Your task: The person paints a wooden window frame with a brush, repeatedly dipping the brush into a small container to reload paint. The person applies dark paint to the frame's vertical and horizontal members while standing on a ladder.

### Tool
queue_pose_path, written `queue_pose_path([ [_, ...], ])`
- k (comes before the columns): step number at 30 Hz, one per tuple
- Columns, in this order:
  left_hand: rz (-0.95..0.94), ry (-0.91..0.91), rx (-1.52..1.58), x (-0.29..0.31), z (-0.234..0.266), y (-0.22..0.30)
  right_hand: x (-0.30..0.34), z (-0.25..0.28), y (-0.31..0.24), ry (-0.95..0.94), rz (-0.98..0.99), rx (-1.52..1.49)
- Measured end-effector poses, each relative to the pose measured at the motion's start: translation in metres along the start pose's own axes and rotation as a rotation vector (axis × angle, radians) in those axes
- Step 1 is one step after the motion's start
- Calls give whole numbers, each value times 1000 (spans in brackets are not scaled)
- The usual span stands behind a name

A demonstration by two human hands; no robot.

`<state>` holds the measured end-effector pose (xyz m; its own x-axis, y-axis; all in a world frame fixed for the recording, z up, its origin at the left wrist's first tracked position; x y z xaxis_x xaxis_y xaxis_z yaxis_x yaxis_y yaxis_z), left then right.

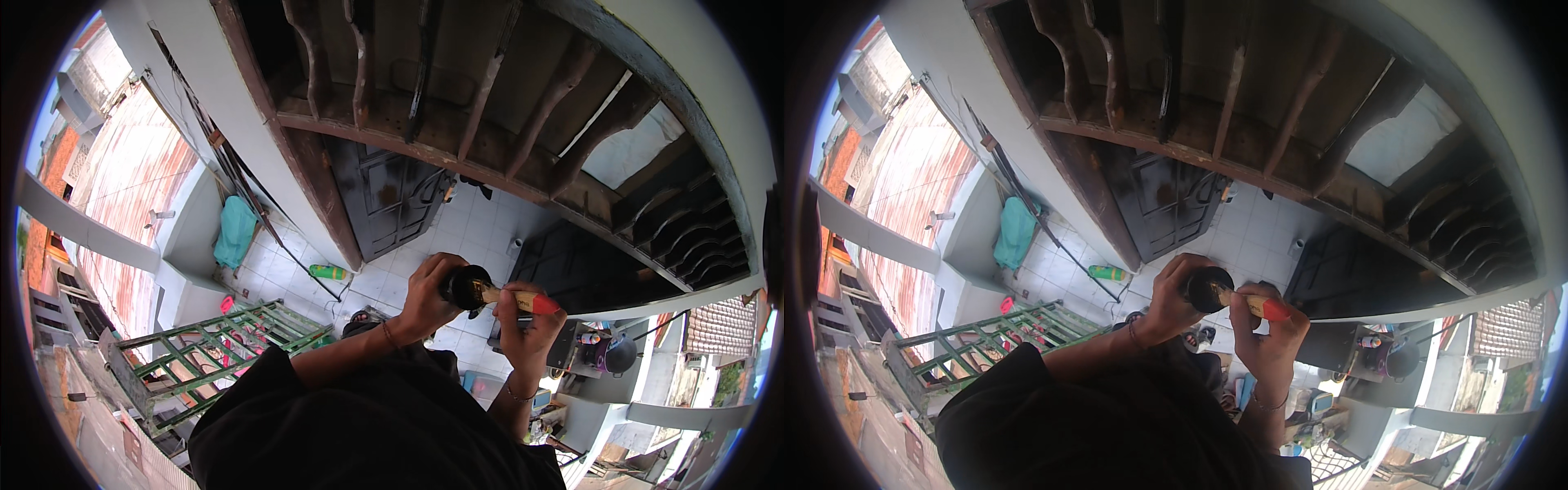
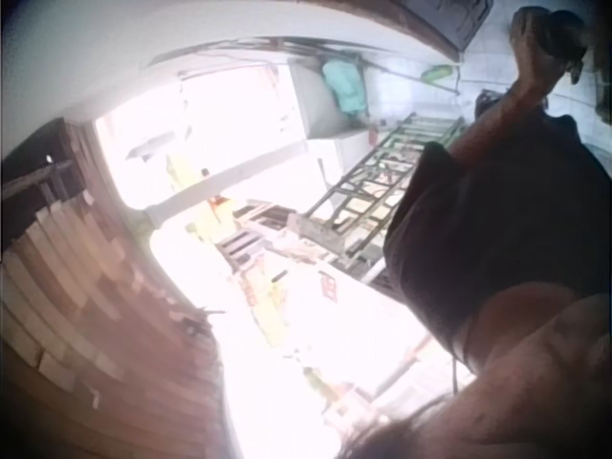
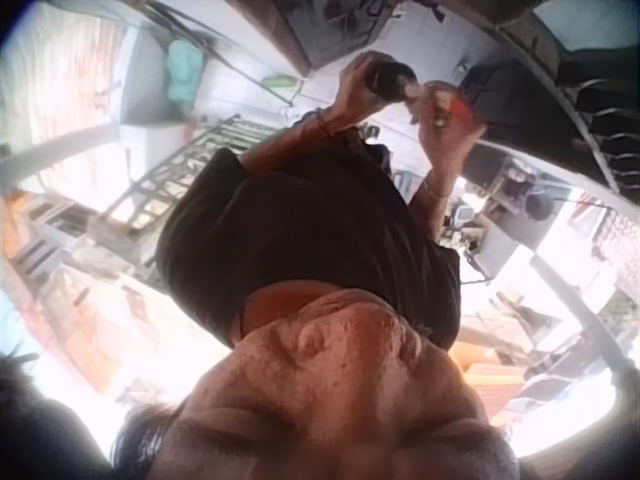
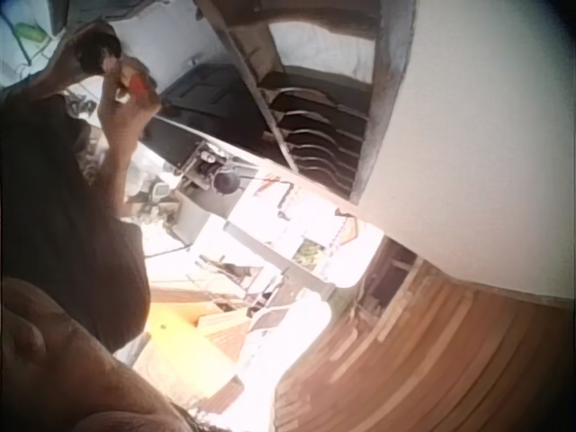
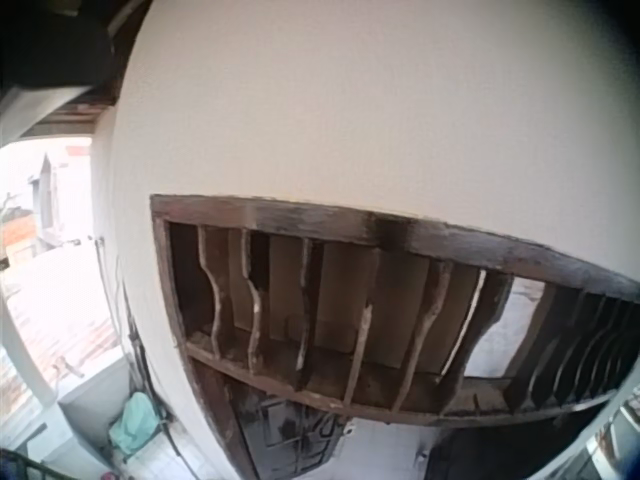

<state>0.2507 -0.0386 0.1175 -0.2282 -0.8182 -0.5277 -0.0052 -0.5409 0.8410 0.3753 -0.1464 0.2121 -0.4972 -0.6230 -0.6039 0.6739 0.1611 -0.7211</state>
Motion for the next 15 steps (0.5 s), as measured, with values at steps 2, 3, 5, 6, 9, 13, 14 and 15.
queue_pose_path([
  [2, 40, -5, 1, 0, 1, -1, -2, 7, -7, 45, -94, -71],
  [3, 59, -9, 4, 0, 1, -2, -3, 11, -10, 69, -141, -104],
  [5, 66, -13, 4, 1, 0, -4, -3, 13, -10, 64, -171, -113],
  [6, 67, -15, 2, 1, 0, -5, -2, 13, -7, 60, -164, -124],
  [9, 83, -14, -14, 3, -1, -6, 4, 14, -3, 72, -187, -143],
  [13, 89, -22, 0, 4, 1, -8, 4, 12, -2, 68, -206, -195],
  [14, 88, -16, 2, 4, 1, -8, 5, 14, -1, 74, -191, -183],
  [15, 88, -10, 4, 4, 1, -9, 7, 17, 0, 82, -175, -170],
])
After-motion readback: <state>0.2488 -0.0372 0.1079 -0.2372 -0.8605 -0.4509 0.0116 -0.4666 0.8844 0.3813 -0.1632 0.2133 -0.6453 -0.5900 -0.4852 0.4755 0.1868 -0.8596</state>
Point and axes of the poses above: each hand's wrist, its own x-axis away from the middle knuckle, its own z-axis out of the back of the hand, y = z × x, the point moved 4 cm from there along -x, towards the middle knuckle, and after that the axes turned 12 degrees about y, right-handed, at the moved point
